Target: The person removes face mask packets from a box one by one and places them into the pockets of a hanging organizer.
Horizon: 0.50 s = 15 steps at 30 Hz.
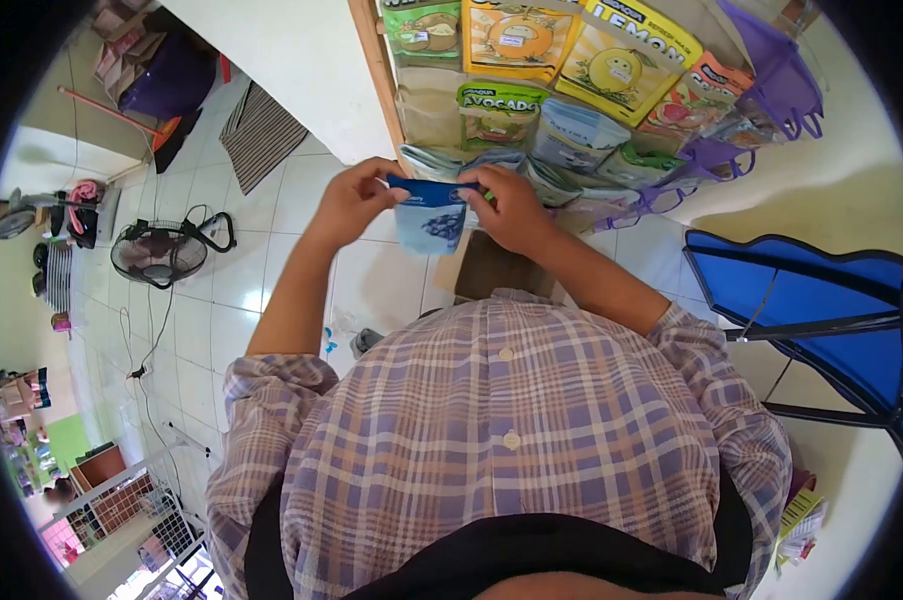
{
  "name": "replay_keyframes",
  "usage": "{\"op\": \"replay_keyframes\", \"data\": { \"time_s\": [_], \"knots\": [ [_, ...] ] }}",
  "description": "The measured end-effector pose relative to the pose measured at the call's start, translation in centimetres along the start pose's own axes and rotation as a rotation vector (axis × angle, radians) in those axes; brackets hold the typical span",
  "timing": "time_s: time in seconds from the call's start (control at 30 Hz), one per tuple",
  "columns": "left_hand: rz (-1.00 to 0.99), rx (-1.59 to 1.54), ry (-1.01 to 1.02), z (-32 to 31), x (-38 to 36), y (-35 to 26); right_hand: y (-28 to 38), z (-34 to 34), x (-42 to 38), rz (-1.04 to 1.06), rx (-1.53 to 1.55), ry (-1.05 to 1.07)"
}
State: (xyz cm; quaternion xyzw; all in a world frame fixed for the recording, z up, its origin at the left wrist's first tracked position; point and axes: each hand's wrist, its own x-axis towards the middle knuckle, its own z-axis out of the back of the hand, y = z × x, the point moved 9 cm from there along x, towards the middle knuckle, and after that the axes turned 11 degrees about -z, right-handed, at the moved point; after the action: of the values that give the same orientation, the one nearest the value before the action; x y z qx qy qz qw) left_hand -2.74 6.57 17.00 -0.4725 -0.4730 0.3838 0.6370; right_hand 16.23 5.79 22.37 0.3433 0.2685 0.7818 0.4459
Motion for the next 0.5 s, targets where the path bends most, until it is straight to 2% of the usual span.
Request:
{"op": "replay_keyframes", "data": {
  "time_s": [0.07, 0.13, 0.2, 0.23, 0.3, 0.4, 0.5],
  "knots": [
    [-0.002, -0.121, 0.033, -0.1, -0.2, -2.4, 0.8, 0.4, 0.7, -0.161, 0.153, 0.178],
    [0.155, -0.116, 0.168, -0.5, -1.0, -2.1, 2.1, 1.2, 1.1, -0.141, 0.205, 0.181],
    [0.132, -0.04, 0.19, -0.8, -1.0, -2.8, 2.6, 1.6, 1.1, -0.326, 0.358, 0.284],
    [0.074, -0.114, 0.118, -0.5, -0.9, -3.1, 3.0, 2.0, 1.4, -0.319, 0.354, 0.277],
    [-0.029, -0.221, 0.015, 0.1, -0.4, -4.0, 3.0, 2.2, 1.9, -0.408, 0.617, 0.309],
    [-0.161, -0.238, -0.116, 1.7, 1.3, -6.9, 4.3, 3.0, 4.2, -0.374, 0.616, 0.35],
    [-0.184, -0.103, -0.174, 4.4, 4.1, -9.5, 4.4, 2.9, 7.8, -0.321, 0.541, 0.392]
  ]
}}
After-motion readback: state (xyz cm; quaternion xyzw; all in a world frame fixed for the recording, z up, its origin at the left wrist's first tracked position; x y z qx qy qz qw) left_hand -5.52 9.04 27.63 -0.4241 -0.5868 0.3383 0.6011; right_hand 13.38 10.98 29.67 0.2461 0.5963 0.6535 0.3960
